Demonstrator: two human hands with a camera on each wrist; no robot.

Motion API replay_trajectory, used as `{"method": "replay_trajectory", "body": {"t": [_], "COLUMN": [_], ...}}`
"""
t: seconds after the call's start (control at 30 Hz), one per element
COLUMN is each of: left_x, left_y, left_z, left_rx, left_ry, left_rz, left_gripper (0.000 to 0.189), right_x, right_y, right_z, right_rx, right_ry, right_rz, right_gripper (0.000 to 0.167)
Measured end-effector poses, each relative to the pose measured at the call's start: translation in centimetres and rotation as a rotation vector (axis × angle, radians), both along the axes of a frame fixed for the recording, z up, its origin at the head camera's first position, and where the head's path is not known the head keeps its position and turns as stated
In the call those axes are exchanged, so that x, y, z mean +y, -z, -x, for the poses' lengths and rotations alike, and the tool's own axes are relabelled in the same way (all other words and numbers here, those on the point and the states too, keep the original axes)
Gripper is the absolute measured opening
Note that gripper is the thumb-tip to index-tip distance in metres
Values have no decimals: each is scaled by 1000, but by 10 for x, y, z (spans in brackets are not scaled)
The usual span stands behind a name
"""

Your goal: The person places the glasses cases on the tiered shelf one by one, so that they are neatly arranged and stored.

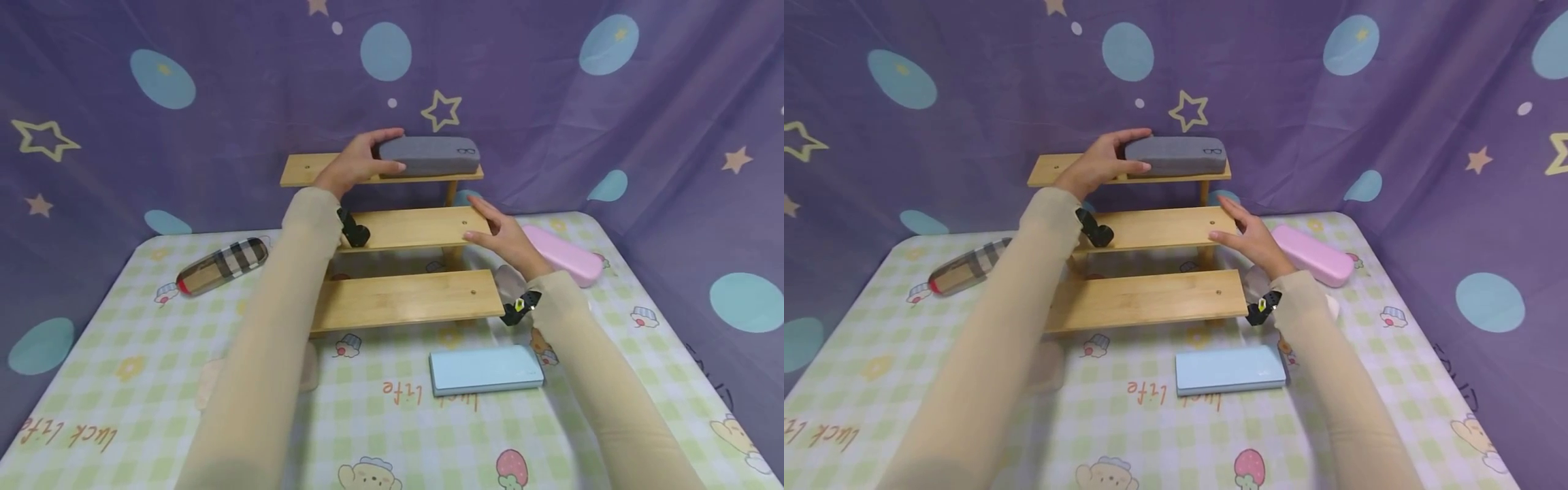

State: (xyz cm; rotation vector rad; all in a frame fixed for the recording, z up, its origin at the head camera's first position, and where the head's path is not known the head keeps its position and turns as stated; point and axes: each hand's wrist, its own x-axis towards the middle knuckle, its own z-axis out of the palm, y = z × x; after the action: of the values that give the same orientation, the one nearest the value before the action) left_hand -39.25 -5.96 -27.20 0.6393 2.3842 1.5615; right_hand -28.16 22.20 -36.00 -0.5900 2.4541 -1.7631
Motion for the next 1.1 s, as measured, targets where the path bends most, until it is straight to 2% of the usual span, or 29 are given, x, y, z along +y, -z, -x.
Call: {"method": "replay_trajectory", "body": {"t": [0.27, 0.47, 0.67, 0.9, 1.1], "left_x": [1, 0, -8, -27, -50], "left_y": [3, 3, 3, -4, -10], "left_z": [3, 4, 3, -10, -22], "left_rx": [14, 19, 23, 27, 81], "left_ry": [-2, -33, -39, -62, -65], "left_rz": [11, 25, 21, -53, -133], "left_gripper": [71, 74, 78, 77, 73], "right_x": [0, -2, -1, 0, 6], "right_y": [1, 1, 3, 3, 3], "right_z": [0, 2, 4, 9, 11], "right_rx": [-3, 0, -6, -16, -24], "right_ry": [10, -1, -3, -4, 10], "right_rz": [8, 9, 13, 13, 1], "right_gripper": [73, 73, 73, 72, 70]}}
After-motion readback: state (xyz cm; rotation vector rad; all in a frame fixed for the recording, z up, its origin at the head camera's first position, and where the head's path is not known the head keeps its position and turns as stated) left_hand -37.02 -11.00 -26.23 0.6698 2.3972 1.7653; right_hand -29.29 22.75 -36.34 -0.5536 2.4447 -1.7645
